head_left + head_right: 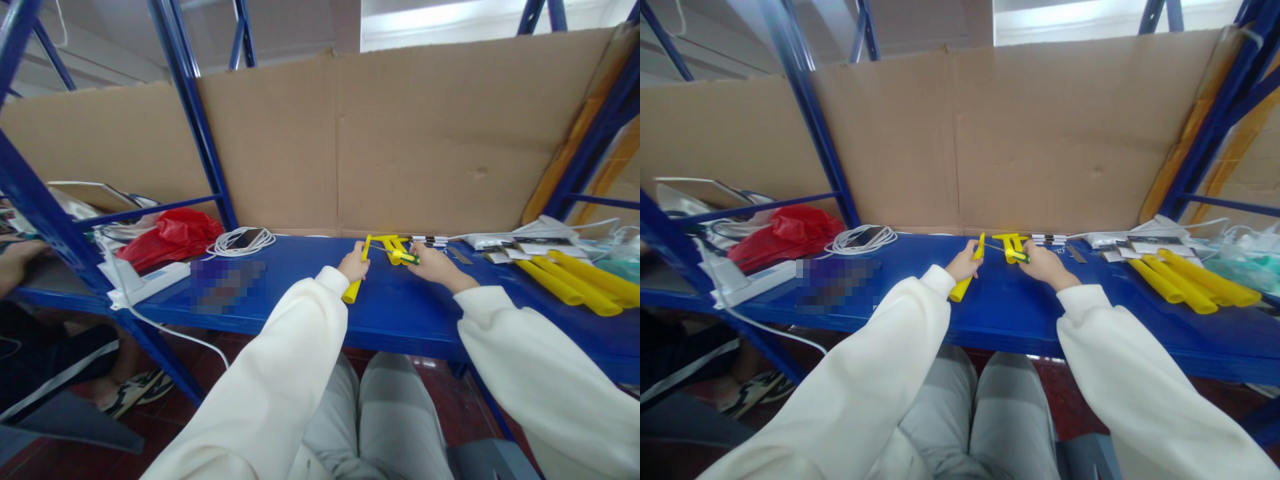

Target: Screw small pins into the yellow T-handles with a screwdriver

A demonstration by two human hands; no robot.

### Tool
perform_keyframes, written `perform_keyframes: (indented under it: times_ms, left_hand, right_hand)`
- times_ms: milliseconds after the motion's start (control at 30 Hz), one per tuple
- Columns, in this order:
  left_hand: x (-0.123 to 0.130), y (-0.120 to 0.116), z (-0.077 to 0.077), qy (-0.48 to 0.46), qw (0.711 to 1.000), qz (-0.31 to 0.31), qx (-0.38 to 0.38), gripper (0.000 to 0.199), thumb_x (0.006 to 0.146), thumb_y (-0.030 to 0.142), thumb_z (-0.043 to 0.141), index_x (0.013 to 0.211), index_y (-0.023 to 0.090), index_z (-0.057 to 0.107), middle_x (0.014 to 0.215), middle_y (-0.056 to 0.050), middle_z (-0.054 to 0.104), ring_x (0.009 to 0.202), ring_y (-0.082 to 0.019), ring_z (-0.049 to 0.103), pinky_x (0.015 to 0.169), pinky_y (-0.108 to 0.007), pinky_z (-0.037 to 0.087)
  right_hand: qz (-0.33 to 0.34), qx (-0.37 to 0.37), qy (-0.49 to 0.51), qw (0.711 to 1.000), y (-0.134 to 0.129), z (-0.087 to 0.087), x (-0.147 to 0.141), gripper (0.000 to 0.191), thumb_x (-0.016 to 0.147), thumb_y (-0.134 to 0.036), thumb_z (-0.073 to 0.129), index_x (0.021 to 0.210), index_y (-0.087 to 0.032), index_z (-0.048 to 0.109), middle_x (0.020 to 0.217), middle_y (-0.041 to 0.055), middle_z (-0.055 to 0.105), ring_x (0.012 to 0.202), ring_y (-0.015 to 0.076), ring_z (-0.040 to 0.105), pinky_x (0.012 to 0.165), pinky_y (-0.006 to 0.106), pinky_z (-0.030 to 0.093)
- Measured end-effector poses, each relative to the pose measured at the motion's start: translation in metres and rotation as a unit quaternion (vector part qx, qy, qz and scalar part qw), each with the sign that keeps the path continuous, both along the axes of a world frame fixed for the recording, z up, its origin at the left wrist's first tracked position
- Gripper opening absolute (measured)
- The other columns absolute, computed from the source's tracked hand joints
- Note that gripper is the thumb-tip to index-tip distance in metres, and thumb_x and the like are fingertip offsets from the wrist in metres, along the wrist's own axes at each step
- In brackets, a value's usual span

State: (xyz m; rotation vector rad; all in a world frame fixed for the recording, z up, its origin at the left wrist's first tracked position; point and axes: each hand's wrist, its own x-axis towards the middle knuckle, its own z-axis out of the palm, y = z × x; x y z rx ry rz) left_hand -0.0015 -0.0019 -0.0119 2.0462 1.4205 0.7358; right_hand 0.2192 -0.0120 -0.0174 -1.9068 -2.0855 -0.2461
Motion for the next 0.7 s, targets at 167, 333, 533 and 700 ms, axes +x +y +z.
perform_keyframes:
  times_ms: [167, 333, 533, 700]
  left_hand:
    - [-0.0004, -0.0004, 0.0003, -0.002, 1.000, 0.004, 0.001, 0.045, 0.093, 0.015, 0.050, 0.137, 0.016, 0.039, 0.073, 0.000, 0.067, 0.055, -0.014, 0.064, 0.077, -0.029, 0.057]
    - [0.0001, 0.0016, -0.0013, -0.010, 1.000, -0.001, -0.002, 0.046, 0.093, 0.015, 0.050, 0.137, 0.017, 0.039, 0.075, 0.001, 0.067, 0.053, -0.013, 0.062, 0.075, -0.028, 0.057]
    - [-0.0007, 0.0007, -0.0013, -0.011, 1.000, 0.000, 0.001, 0.045, 0.092, 0.015, 0.050, 0.136, 0.018, 0.040, 0.072, 0.001, 0.066, 0.055, -0.015, 0.063, 0.076, -0.030, 0.057]
    - [-0.0012, -0.0011, 0.0008, -0.007, 1.000, 0.001, -0.006, 0.046, 0.093, 0.014, 0.049, 0.138, 0.016, 0.039, 0.069, 0.001, 0.065, 0.056, -0.015, 0.063, 0.072, -0.028, 0.056]
  right_hand:
    - [0.012, -0.009, -0.012, 1.000, -0.0007, 0.0016, -0.0012, 0.025, 0.086, -0.029, 0.056, 0.106, -0.017, 0.066, 0.100, 0.0144, 0.076, 0.091, 0.0274, 0.072, 0.071, 0.029, 0.047]
    - [0.013, 0.004, -0.008, 1.000, 0.0030, -0.0020, 0.0026, 0.023, 0.081, -0.028, 0.062, 0.103, -0.019, 0.063, 0.094, 0.0125, 0.076, 0.086, 0.0277, 0.071, 0.068, 0.029, 0.046]
    - [0.008, 0.010, -0.017, 1.000, 0.0023, -0.0025, 0.0018, 0.031, 0.082, -0.030, 0.061, 0.112, -0.019, 0.062, 0.096, 0.0119, 0.076, 0.085, 0.0275, 0.072, 0.069, 0.030, 0.046]
    - [0.013, -0.009, -0.027, 1.000, -0.0020, 0.0027, -0.0021, 0.026, 0.086, -0.031, 0.055, 0.106, -0.018, 0.066, 0.105, 0.0143, 0.076, 0.092, 0.0288, 0.071, 0.075, 0.032, 0.047]
